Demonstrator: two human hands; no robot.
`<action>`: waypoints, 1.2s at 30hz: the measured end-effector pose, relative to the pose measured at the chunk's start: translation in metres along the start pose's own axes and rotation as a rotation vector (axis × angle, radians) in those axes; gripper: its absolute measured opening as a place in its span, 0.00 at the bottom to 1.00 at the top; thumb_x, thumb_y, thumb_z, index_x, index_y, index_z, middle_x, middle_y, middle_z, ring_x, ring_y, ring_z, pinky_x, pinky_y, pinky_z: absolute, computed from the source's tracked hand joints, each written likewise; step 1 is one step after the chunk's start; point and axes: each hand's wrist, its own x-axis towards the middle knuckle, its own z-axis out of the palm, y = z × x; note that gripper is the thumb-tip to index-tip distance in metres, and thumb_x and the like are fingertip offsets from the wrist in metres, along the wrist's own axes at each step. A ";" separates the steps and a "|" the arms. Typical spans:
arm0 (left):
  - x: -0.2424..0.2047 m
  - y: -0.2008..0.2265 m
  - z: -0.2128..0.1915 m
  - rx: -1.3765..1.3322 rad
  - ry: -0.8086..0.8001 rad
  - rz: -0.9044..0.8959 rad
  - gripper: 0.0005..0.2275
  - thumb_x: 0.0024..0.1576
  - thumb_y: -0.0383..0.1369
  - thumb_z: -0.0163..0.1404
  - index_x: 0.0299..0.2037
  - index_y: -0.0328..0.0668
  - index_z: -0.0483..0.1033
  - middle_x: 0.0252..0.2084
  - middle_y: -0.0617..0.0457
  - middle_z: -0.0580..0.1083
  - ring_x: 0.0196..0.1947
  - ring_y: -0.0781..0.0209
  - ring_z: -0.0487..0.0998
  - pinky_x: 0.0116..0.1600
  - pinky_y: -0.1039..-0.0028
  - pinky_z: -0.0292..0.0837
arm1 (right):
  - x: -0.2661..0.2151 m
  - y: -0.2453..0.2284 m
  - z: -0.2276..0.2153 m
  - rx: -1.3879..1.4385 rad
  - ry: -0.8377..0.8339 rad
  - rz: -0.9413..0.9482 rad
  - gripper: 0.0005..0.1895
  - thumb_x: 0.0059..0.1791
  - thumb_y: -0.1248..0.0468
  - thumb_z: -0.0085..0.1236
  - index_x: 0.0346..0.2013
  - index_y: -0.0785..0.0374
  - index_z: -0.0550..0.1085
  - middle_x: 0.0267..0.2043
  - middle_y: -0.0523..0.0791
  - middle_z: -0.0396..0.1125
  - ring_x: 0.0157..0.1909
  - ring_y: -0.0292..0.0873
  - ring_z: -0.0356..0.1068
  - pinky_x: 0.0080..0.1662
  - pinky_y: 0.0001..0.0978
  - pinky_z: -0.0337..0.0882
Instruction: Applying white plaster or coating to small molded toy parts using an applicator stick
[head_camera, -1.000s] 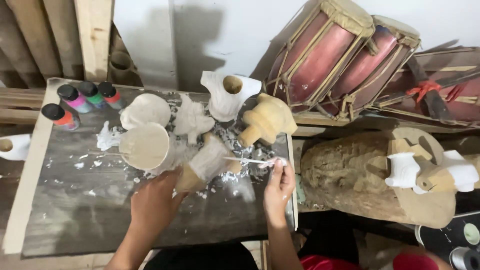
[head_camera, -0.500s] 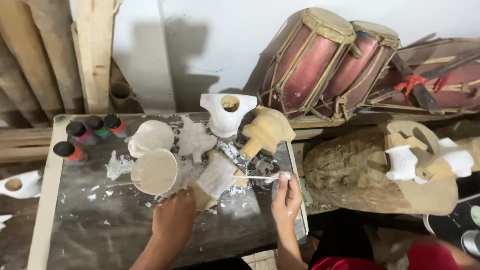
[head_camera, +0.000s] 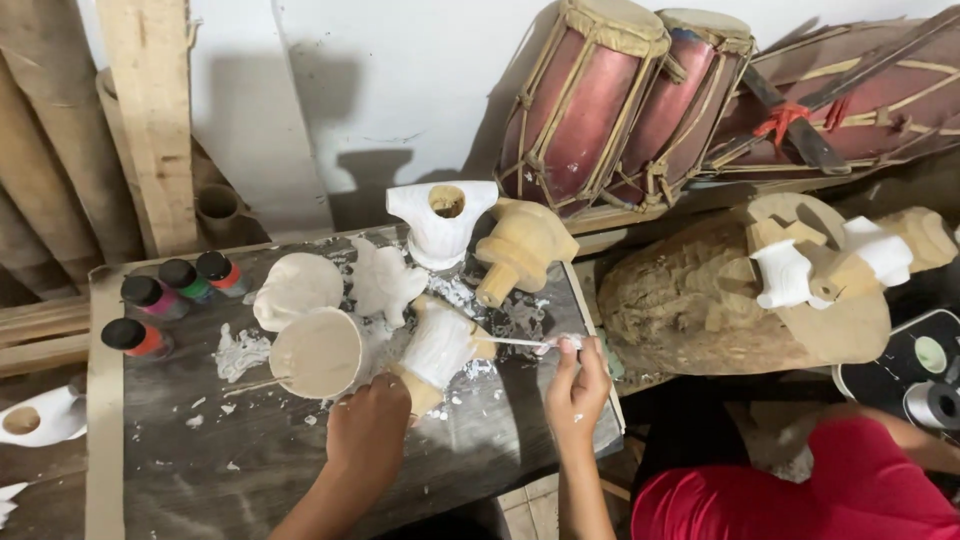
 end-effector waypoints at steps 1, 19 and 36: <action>0.001 0.000 0.001 0.005 0.046 0.006 0.06 0.47 0.26 0.59 0.33 0.45 0.78 0.28 0.56 0.78 0.26 0.58 0.83 0.26 0.66 0.78 | 0.001 -0.003 -0.001 -0.012 0.012 0.000 0.17 0.59 0.58 0.42 0.37 0.62 0.76 0.34 0.44 0.65 0.38 0.44 0.65 0.47 0.33 0.59; -0.007 -0.009 0.020 -0.152 -0.099 0.120 0.22 0.54 0.27 0.52 0.59 0.23 0.68 0.45 0.43 0.74 0.14 0.55 0.80 0.18 0.57 0.77 | 0.022 -0.070 0.009 0.253 0.029 0.003 0.15 0.60 0.59 0.42 0.32 0.62 0.69 0.30 0.40 0.59 0.34 0.35 0.59 0.39 0.28 0.58; -0.016 0.009 0.027 0.070 0.386 -0.042 0.19 0.46 0.30 0.53 0.50 0.39 0.81 0.33 0.57 0.76 0.07 0.62 0.71 0.12 0.65 0.65 | 0.060 -0.154 0.105 0.141 -0.719 -0.868 0.08 0.54 0.61 0.60 0.44 0.60 0.79 0.38 0.41 0.78 0.44 0.42 0.67 0.48 0.37 0.56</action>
